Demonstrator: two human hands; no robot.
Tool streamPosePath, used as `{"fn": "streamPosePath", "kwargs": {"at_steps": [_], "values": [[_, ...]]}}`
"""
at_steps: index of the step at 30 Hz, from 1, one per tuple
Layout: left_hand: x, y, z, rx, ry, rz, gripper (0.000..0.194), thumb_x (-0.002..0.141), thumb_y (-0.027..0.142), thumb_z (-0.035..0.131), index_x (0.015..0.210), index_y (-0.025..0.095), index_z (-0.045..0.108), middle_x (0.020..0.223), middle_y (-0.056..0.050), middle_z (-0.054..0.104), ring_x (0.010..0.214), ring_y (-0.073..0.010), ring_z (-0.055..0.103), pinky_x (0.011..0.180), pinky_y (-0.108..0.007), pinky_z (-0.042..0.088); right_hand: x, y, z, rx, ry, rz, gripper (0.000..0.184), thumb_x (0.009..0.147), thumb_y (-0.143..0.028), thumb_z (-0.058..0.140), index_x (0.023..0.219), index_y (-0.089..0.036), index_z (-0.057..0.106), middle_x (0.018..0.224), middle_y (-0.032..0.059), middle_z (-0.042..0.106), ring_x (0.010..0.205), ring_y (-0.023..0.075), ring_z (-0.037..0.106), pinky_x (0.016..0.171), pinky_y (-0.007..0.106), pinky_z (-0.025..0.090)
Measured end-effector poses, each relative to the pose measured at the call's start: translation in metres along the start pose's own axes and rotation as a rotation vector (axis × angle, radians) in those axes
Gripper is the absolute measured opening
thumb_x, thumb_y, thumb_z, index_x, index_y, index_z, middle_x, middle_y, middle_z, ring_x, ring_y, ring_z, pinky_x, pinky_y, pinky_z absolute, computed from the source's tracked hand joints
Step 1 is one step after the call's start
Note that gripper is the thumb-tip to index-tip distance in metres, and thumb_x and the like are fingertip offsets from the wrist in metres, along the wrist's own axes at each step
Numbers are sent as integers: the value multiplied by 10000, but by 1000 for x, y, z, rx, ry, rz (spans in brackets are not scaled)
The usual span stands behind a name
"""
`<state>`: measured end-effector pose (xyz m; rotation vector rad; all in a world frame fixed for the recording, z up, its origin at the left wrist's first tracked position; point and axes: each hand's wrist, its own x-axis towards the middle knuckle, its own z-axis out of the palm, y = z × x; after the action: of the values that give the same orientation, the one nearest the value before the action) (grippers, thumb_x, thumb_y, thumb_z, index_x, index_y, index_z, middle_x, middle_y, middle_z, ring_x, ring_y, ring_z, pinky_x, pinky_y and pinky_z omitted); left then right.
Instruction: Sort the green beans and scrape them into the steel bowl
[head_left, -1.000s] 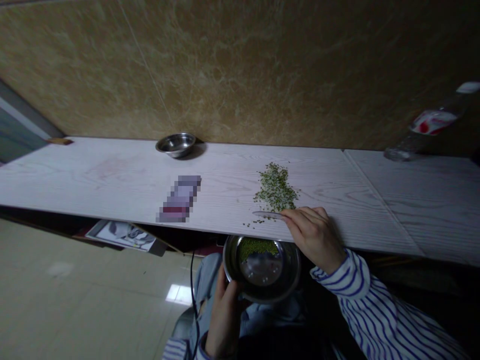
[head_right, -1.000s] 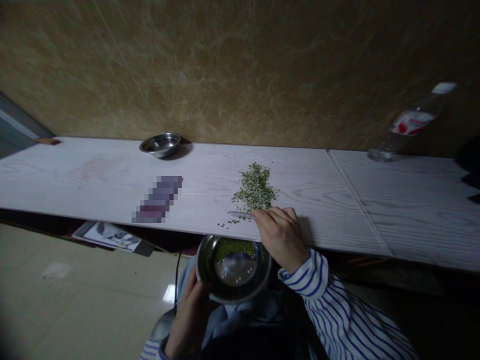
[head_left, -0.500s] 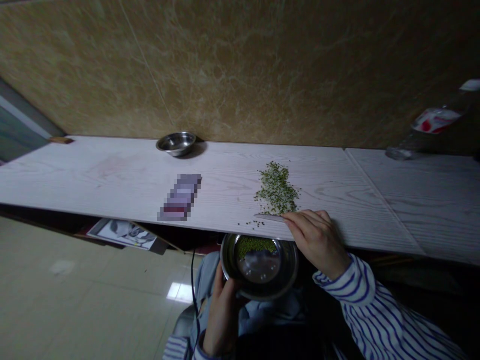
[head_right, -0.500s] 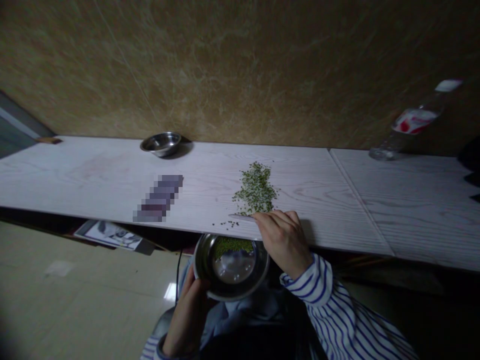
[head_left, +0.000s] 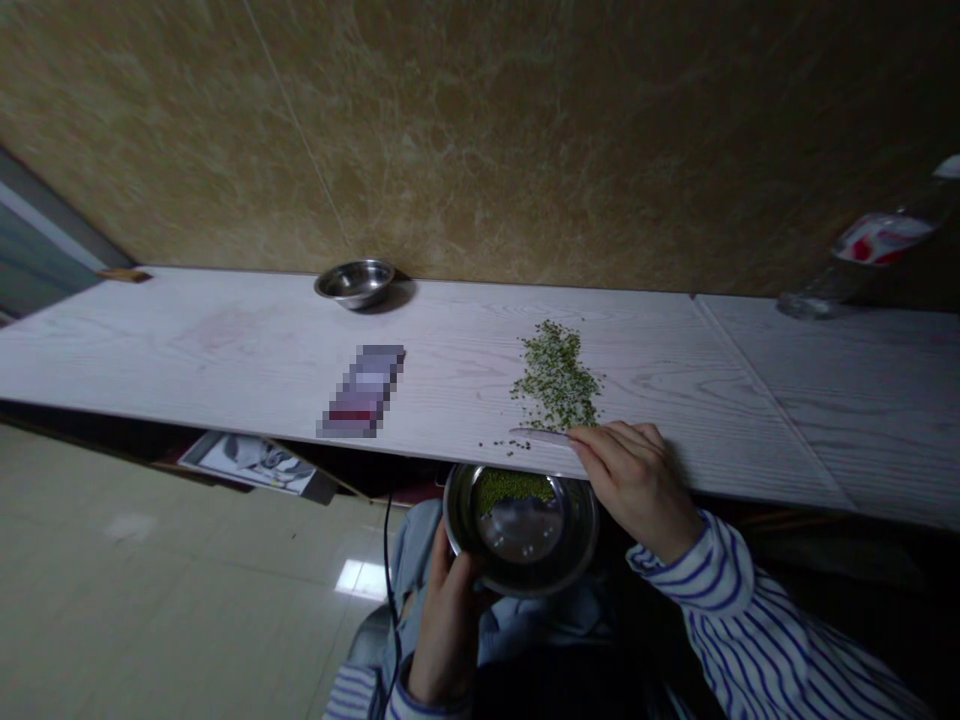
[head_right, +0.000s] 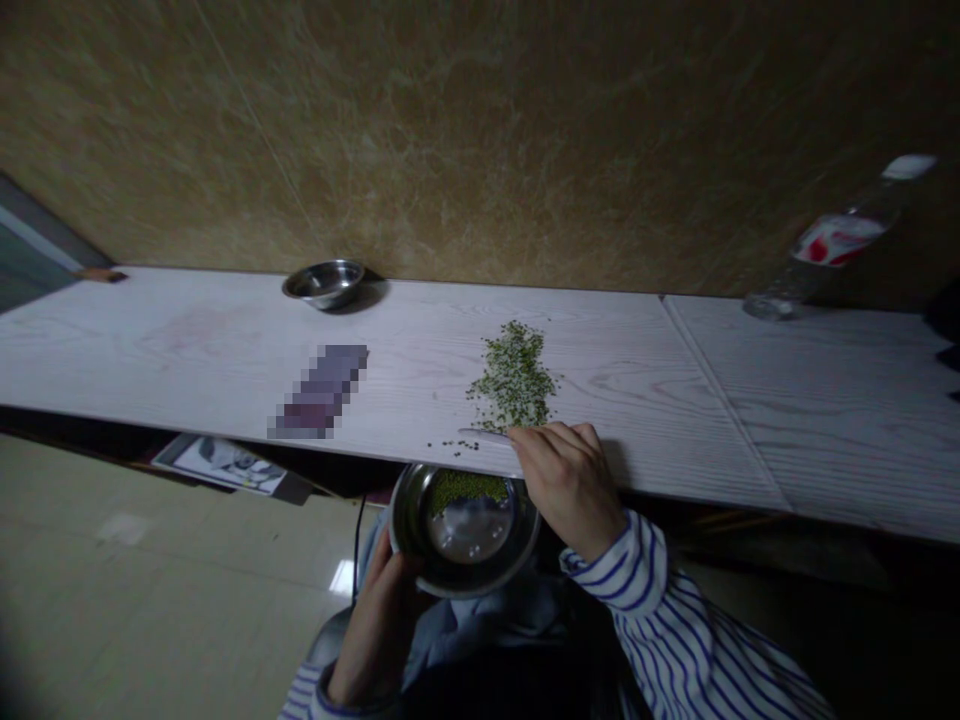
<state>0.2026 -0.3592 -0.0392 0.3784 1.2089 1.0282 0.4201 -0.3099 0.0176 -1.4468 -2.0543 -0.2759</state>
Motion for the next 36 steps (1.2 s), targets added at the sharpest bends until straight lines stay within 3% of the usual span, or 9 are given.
{"fn": "streamPosePath", "kwargs": {"at_steps": [17,27,32,36], "values": [[-6,4,8,-1,21,22,759,753,291,655,1482,330,450,1375,-70,631,1170,-303,616,790,-375,579,2,-7,3,46,3,-18,116,966,-143,570,990,-180,678,859,46,767,798,196,676,731,339,361],[-4,6,1,19,-17,8,778,793,296,630,1528,330,375,1445,-64,565,1158,-256,618,780,-289,564,-1,-12,6,90,0,-10,99,959,-142,577,981,-174,668,884,49,767,817,202,684,746,333,373],[-1,4,-3,-8,37,23,739,750,280,658,1464,341,478,1457,-52,565,1216,-294,593,748,-279,562,4,-16,10,92,17,7,105,965,-162,568,984,-175,670,871,54,767,797,199,679,740,329,385],[2,4,-8,0,83,11,804,732,298,679,1497,337,437,1373,-79,622,1142,-284,634,708,-284,567,10,-18,15,91,3,-1,117,971,-175,555,961,-185,671,834,46,758,778,200,669,731,330,382]]}}
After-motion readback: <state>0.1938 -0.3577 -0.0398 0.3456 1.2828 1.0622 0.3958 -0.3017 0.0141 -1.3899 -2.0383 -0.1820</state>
